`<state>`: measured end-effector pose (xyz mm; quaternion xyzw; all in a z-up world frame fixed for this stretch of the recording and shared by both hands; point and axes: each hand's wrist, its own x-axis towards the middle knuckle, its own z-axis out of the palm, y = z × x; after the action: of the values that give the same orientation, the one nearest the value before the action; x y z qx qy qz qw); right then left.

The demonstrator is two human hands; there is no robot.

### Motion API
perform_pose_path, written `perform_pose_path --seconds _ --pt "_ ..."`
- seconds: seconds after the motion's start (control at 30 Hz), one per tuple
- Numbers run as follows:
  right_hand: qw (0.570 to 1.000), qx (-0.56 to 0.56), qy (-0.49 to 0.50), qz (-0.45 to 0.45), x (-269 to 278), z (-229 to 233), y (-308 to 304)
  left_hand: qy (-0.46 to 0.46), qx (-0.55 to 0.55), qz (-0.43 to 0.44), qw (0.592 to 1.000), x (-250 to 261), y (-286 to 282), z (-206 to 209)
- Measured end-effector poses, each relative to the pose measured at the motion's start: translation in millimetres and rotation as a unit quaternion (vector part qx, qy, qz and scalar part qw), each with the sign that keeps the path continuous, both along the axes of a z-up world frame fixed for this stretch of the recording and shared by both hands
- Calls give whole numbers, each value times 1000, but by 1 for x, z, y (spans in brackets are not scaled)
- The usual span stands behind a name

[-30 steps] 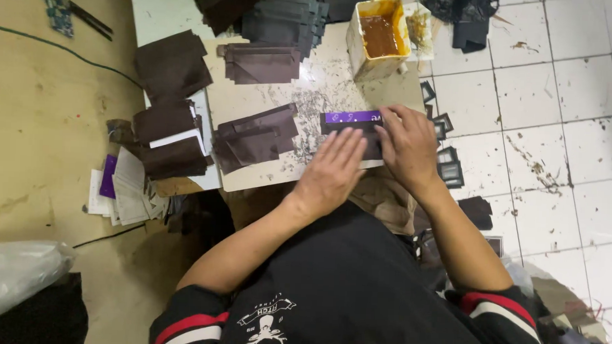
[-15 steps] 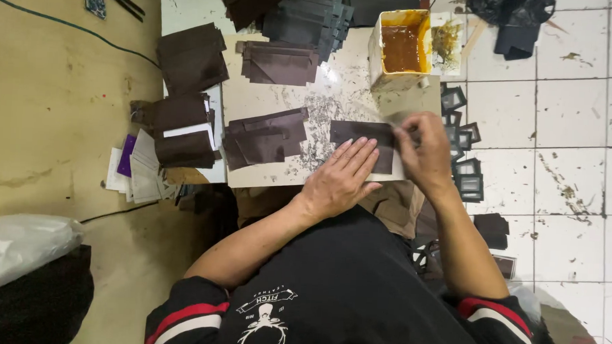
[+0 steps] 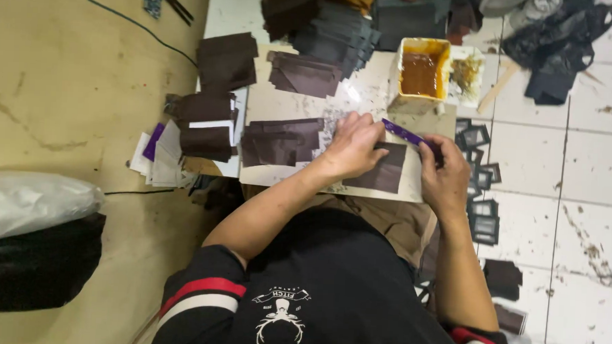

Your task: Folding the edges of leather pieces using a purple guide tool

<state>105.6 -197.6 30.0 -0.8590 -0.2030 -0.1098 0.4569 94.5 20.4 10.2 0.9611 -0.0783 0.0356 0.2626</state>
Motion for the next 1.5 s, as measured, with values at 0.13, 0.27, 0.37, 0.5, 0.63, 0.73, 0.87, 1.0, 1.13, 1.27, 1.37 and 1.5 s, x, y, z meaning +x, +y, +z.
perform_pose_path --seconds 0.13,0.27,0.37,0.5,0.63,0.73,0.87,1.0,1.13,1.27,1.37,1.5 --pt "999 -16 -36 8 1 -3 0 -24 19 -24 999 -5 -12 -15" --pt "999 -22 -34 -5 0 -7 0 -100 -98 -131 981 -59 -12 39" --pt "999 -22 -32 -1 1 -8 0 -117 -122 -129 977 -69 19 81" --pt "1000 -3 -20 11 -3 -1 2 -97 -144 -86 981 -54 86 102" --pt "999 -47 -14 -11 -1 -9 0 -87 -173 -28 981 -30 148 125" --pt "998 -59 1 -24 0 -13 0 -88 -181 -1 980 -6 191 143" --pt "992 -74 94 -50 -4 1 6 -82 -170 0 982 51 249 140" --pt "992 -67 100 -41 -4 -6 4 -64 -194 -10 979 79 286 138" --pt "991 -70 97 -54 -4 -14 1 -66 -209 -37 975 118 305 123" --pt "990 -87 95 -51 -6 -8 2 -70 -210 -35 975 162 295 93" --pt "991 -81 88 -55 -7 -12 1 -132 -146 15 980 189 305 53" --pt "991 -90 86 -58 -7 -9 2 -182 -143 85 969 152 332 93"
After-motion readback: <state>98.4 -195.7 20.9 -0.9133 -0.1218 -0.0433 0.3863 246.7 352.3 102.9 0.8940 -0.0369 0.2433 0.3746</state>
